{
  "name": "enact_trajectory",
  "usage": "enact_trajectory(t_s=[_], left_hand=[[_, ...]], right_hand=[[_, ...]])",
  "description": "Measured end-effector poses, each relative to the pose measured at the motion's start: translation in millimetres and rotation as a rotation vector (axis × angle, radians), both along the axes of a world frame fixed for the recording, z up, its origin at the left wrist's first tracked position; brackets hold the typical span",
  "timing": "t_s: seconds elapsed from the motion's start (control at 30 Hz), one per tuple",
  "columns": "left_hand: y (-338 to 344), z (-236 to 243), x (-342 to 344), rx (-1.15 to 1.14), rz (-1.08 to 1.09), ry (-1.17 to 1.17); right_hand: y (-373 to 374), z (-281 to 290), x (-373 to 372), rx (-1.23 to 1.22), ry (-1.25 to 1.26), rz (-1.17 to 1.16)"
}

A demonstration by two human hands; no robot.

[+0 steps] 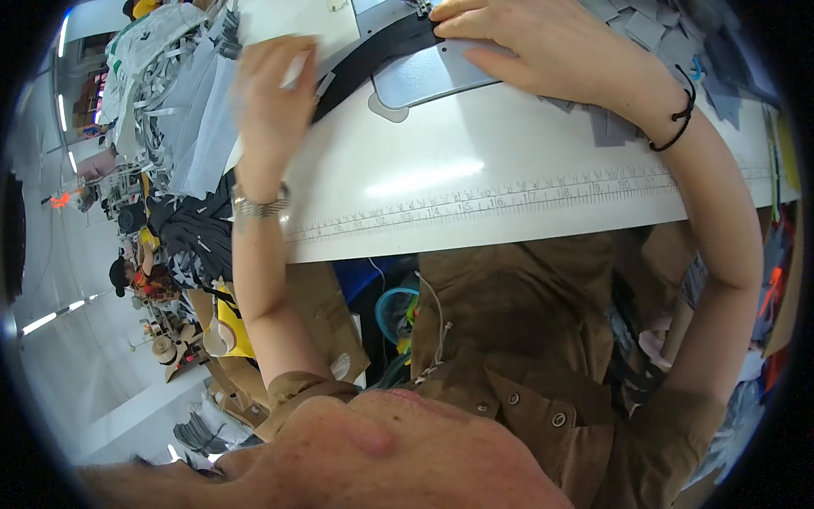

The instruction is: Sewing black straps onto grey fabric pieces using an industrial sewing machine.

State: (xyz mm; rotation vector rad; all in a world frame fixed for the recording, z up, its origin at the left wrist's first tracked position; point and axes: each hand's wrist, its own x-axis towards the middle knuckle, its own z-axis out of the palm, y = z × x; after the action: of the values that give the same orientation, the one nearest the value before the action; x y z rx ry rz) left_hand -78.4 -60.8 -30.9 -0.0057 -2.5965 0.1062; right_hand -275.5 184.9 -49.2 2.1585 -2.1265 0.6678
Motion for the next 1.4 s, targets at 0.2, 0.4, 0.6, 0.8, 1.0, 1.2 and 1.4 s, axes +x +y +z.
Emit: enact_trajectory(t_s=[0.2,0.4,0.6,0.8,1.0,1.2,1.4], left_hand=[[-65.6,-3.4,48.0,-0.272,0.302,-0.128],[-84.4,-22.4,55.0,-0.219,0.29,-0.112],[-52.3,14.0,39.6,-0.117,0.264,0.032],[45.1,-1.5,-26.8,-0.219,-0.234,0.007],[62.6,-15.7,-39.3,0.173,-0.22,-0.019],[56.5,-20.4,-35.7,0.228,-0.243,-0.013],[57.0,-20.2,-42.1,0.184,-0.273,-0.026]], right_hand=[[3.2,-0.8,1.5,0.008,0.016,-0.04],[3.5,-0.6,1.9,-0.003,0.036,-0.037],[2.6,-1.5,4.0,-0.047,0.093,-0.031],[3.0,0.5,3.9,-0.033,-0.007,-0.028],[4.6,1.9,7.4,0.011,-0.055,-0.055],[3.0,-3.1,3.7,-0.123,-0.008,0.002],[5.6,-4.4,4.9,-0.094,-0.062,-0.01]])
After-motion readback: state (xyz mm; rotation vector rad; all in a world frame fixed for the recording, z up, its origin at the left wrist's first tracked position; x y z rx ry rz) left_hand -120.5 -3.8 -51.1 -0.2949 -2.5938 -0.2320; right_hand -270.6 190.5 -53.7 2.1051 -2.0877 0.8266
